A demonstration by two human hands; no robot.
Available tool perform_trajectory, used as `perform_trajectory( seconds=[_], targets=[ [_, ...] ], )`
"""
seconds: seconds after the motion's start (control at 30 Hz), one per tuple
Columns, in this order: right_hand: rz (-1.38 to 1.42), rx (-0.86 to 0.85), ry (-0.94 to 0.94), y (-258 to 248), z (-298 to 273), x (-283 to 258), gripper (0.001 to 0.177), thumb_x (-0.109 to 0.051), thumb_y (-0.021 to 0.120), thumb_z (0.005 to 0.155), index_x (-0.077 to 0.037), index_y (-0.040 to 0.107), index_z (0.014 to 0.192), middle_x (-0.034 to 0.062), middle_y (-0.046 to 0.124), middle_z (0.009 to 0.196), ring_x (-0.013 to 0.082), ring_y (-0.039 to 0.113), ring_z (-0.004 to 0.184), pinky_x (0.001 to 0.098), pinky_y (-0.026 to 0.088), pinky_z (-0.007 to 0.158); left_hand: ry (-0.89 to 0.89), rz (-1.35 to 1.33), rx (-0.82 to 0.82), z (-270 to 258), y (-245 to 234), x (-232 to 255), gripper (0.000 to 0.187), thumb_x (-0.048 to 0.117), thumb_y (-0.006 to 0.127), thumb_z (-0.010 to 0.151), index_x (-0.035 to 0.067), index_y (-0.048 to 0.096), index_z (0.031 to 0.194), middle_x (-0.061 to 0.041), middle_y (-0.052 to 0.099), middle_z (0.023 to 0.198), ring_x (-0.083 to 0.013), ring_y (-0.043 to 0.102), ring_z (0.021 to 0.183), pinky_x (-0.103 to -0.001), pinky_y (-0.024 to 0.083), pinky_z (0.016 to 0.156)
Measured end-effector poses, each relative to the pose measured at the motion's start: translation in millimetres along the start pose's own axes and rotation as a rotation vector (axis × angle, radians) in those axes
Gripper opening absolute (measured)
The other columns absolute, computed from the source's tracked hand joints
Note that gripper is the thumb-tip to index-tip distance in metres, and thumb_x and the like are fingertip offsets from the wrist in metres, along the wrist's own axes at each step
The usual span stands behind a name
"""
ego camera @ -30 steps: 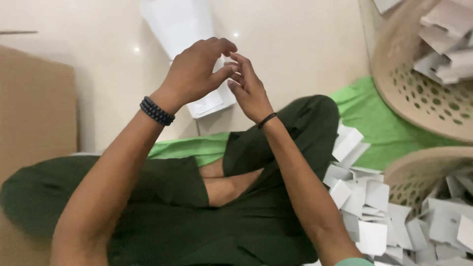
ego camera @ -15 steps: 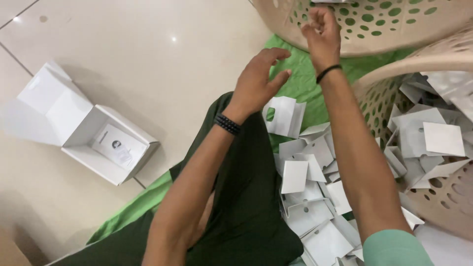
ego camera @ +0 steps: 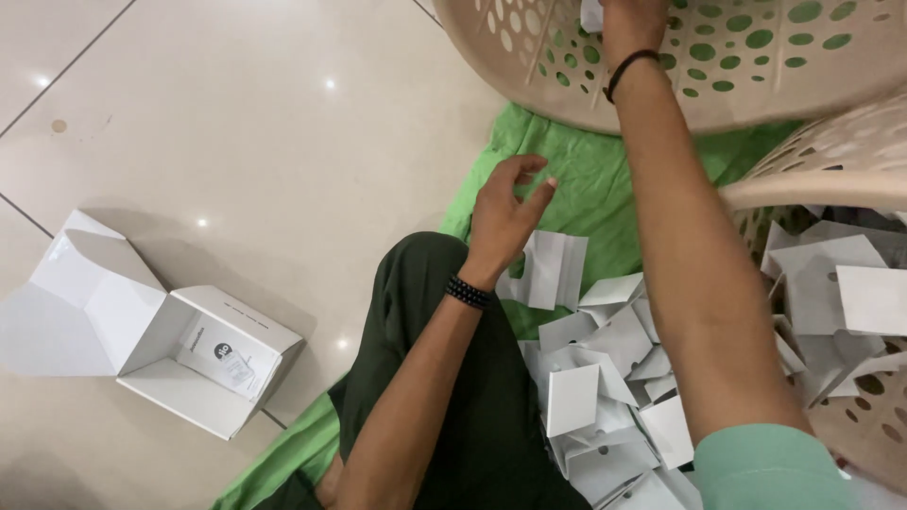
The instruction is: The person packs electronic components or items into small white retail boxes with manuals.
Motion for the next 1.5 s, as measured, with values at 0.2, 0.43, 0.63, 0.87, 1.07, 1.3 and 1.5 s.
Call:
perform_trajectory(
  seconds=[0.2,0.43,0.63,0.87,1.07,1.3,1.5],
  targets=[
    [-0.225,0.032,-0.116,40.3,-153.5,-176.1,0.063,-0.020,0.077,0.108,-0.013,0.045,0.161,0.0116,0.048,0.147,0.0244,0.049,0.136,0.0411,0.043,0.121,0.107,-0.051,0.302,-24.1,-52.2,40.8,0.028,0.019,0.069,0.098,0.008,0.066,0.124,-0.009,0.066,0.129,-0.0257,0.065,0.116,-0.037,0.058,0.090],
    [0.179,-0.355,0.106,142.1,-287.0,-304.9,0.064,-0.032,0.066,0.105,-0.006,0.041,0.158,0.0111,0.043,0.157,0.0185,0.055,0.124,0.0315,0.052,0.106,0.635,0.715,0.479,-101.1,-158.2,104.2,0.053,0.014,0.073,0.091,0.006,0.058,0.141,-0.011,0.055,0.145,-0.0329,0.054,0.135,-0.046,0.045,0.113],
    [0.190,-0.723,-0.056,232.9,-330.1,-371.2,0.065,-0.027,0.070,0.102,-0.005,0.041,0.156,0.0148,0.052,0.151,0.0222,0.059,0.133,0.0366,0.055,0.108,0.533,0.938,0.610,-176.9,-285.8,83.2,0.045,0.011,0.077,0.087,0.007,0.065,0.130,-0.007,0.066,0.128,-0.0284,0.061,0.124,-0.042,0.052,0.104],
    [0.023,-0.959,-0.122,298.7,-402.7,-354.1,0.042,-0.019,0.071,0.095,-0.009,0.059,0.134,0.0069,0.072,0.121,0.0237,0.071,0.113,0.0376,0.058,0.096,-0.002,0.639,0.729,-261.2,-411.1,-6.0,0.039,0.013,0.075,0.088,0.006,0.057,0.122,-0.011,0.069,0.107,-0.0296,0.070,0.098,-0.040,0.056,0.082],
    [-0.357,-1.151,-0.668,311.7,-445.4,-341.4,0.031,-0.020,0.071,0.088,-0.012,0.068,0.118,0.0078,0.070,0.114,0.0263,0.062,0.118,0.0504,0.039,0.110,0.144,1.055,0.614,-276.1,-393.0,-17.6,0.040,0.008,0.073,0.076,0.007,0.060,0.114,-0.011,0.067,0.101,-0.0323,0.063,0.104,-0.045,0.049,0.091],
    [-0.448,-1.178,-0.708,312.4,-448.4,-327.5,0.032,-0.022,0.071,0.087,-0.012,0.069,0.117,0.0075,0.068,0.112,0.0263,0.060,0.115,0.0535,0.037,0.109,-0.085,1.430,0.477,-251.0,-385.6,-28.1,0.023,0.005,0.072,0.086,0.008,0.060,0.105,-0.009,0.064,0.096,-0.0310,0.062,0.098,-0.048,0.050,0.091],
    [-0.397,-1.101,-0.683,308.7,-444.3,-321.5,0.020,-0.009,0.066,0.087,-0.011,0.072,0.106,0.0075,0.070,0.098,0.0278,0.066,0.103,0.0430,0.050,0.098,-0.053,0.973,0.515,-261.5,-401.5,5.6,0.030,0.005,0.072,0.082,0.002,0.056,0.107,-0.015,0.061,0.100,-0.0360,0.062,0.096,-0.048,0.053,0.076]
  ],
)
Point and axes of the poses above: each hand's wrist, its own z-axis towards the middle knuckle, its own y-axis out of the palm, x = y × z, the point moved 6 cm from there along z, towards the middle knuckle
